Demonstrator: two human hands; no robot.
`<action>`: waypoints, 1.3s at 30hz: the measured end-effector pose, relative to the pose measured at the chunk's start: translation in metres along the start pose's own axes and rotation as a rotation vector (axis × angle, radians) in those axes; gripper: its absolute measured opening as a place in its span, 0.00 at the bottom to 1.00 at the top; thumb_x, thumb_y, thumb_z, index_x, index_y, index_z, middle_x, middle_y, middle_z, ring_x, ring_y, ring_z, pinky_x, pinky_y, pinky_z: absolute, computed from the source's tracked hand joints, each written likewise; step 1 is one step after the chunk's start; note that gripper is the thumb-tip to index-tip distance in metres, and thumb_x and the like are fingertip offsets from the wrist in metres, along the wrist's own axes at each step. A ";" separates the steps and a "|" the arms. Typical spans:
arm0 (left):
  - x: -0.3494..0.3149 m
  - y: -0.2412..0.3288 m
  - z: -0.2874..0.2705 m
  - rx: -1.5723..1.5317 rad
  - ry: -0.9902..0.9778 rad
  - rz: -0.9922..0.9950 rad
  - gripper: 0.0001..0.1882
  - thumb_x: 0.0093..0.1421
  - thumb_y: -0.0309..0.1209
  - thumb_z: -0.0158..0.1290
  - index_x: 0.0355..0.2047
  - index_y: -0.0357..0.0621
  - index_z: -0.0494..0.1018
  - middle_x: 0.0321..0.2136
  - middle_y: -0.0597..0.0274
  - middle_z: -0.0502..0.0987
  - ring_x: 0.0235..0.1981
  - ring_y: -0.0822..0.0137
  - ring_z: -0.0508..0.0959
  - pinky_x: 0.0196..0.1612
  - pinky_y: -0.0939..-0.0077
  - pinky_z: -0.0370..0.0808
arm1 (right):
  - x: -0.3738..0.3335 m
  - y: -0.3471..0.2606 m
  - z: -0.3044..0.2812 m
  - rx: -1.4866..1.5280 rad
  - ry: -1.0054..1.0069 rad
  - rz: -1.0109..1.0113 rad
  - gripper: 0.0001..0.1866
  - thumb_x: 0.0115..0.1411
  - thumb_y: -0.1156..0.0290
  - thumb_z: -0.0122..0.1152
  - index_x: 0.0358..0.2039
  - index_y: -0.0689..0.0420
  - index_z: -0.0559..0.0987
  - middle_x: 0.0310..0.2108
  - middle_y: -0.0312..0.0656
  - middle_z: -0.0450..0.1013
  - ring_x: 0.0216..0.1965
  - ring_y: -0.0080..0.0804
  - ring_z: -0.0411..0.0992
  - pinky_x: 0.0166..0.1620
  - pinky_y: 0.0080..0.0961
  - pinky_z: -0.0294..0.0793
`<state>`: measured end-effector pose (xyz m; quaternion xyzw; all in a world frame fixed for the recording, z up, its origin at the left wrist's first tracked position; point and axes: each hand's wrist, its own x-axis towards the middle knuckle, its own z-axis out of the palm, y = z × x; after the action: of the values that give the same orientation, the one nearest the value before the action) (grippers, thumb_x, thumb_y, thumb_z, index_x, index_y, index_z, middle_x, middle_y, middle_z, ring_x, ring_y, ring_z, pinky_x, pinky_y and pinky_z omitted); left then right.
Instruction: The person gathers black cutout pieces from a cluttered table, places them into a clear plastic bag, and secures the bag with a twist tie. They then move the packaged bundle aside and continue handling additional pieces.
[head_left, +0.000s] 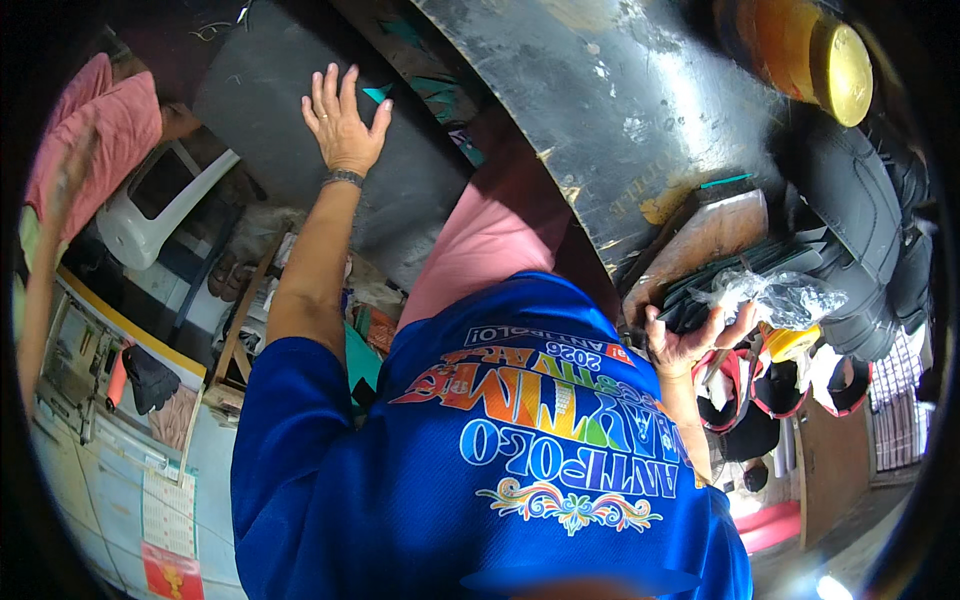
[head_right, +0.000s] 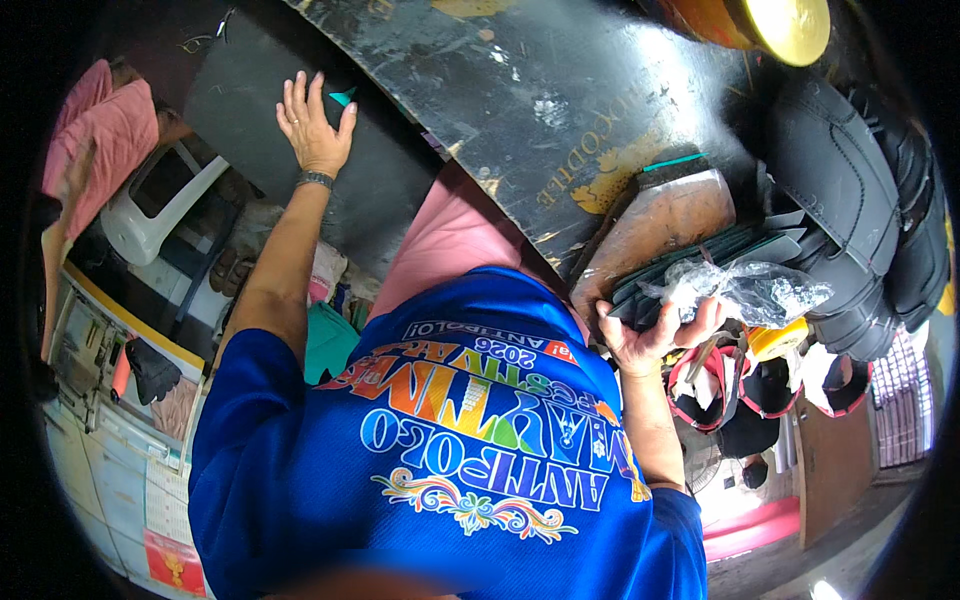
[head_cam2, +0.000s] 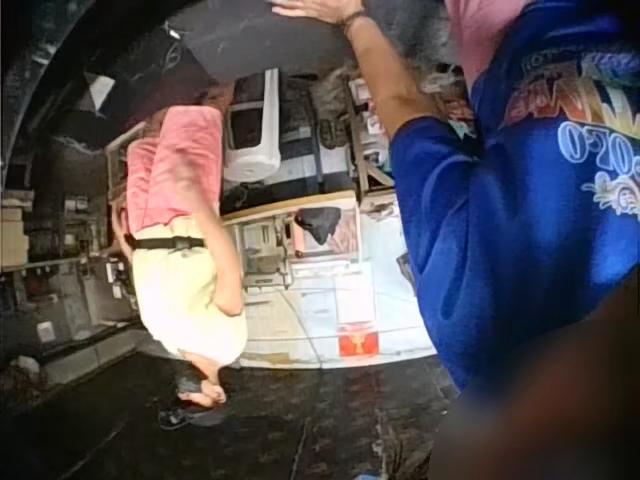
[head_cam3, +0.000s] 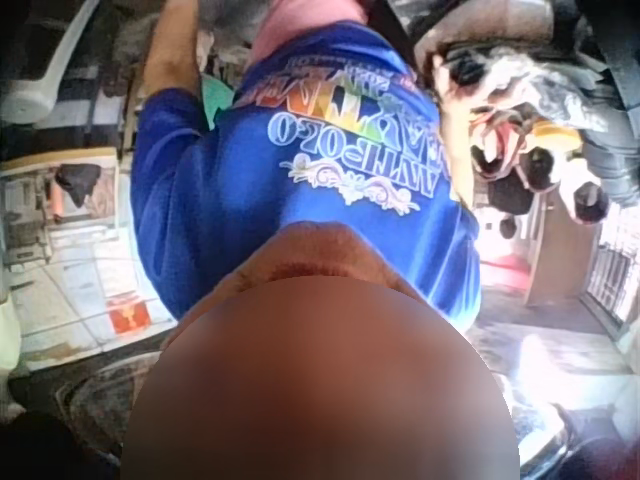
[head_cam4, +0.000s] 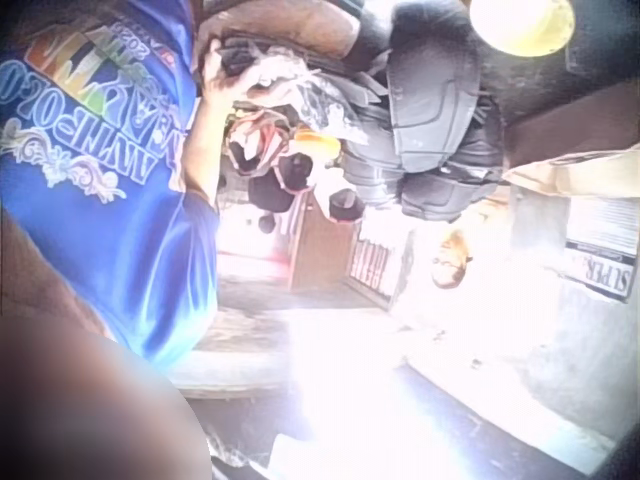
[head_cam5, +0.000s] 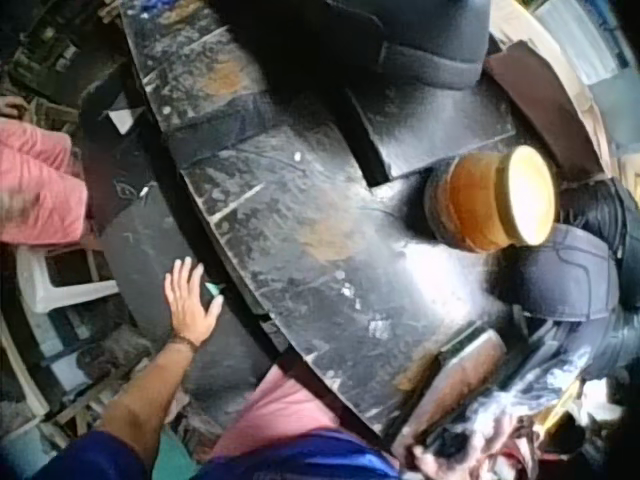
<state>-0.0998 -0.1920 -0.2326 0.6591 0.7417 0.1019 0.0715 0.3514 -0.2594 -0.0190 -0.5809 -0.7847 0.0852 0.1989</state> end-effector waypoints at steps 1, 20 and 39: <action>0.002 0.001 0.001 -0.002 0.007 0.007 0.36 0.57 0.48 0.57 0.63 0.50 0.61 0.66 0.53 0.56 0.69 0.49 0.50 0.66 0.44 0.44 | 0.002 0.002 0.000 0.043 -0.003 -0.046 0.52 0.46 0.61 0.78 0.67 0.51 0.56 0.63 0.57 0.46 0.62 0.50 0.54 0.59 0.43 0.63; 0.009 0.003 0.027 -0.021 0.177 0.019 0.35 0.59 0.50 0.54 0.63 0.51 0.61 0.65 0.54 0.57 0.68 0.50 0.51 0.66 0.43 0.45 | 0.029 0.007 0.003 -0.175 0.121 -0.159 0.46 0.49 0.46 0.70 0.65 0.50 0.62 0.67 0.59 0.45 0.68 0.58 0.47 0.66 0.57 0.44; 0.029 -0.023 0.047 0.117 0.135 0.036 0.33 0.62 0.49 0.50 0.63 0.49 0.58 0.65 0.53 0.54 0.69 0.51 0.49 0.66 0.44 0.46 | 0.064 -0.013 0.039 -0.113 0.261 -0.080 0.35 0.42 0.49 0.72 0.53 0.43 0.78 0.63 0.47 0.59 0.65 0.53 0.54 0.64 0.51 0.50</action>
<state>-0.1143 -0.1632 -0.2832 0.6672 0.7374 0.1036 -0.0191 0.3083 -0.1996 -0.0358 -0.5654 -0.7784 -0.0434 0.2693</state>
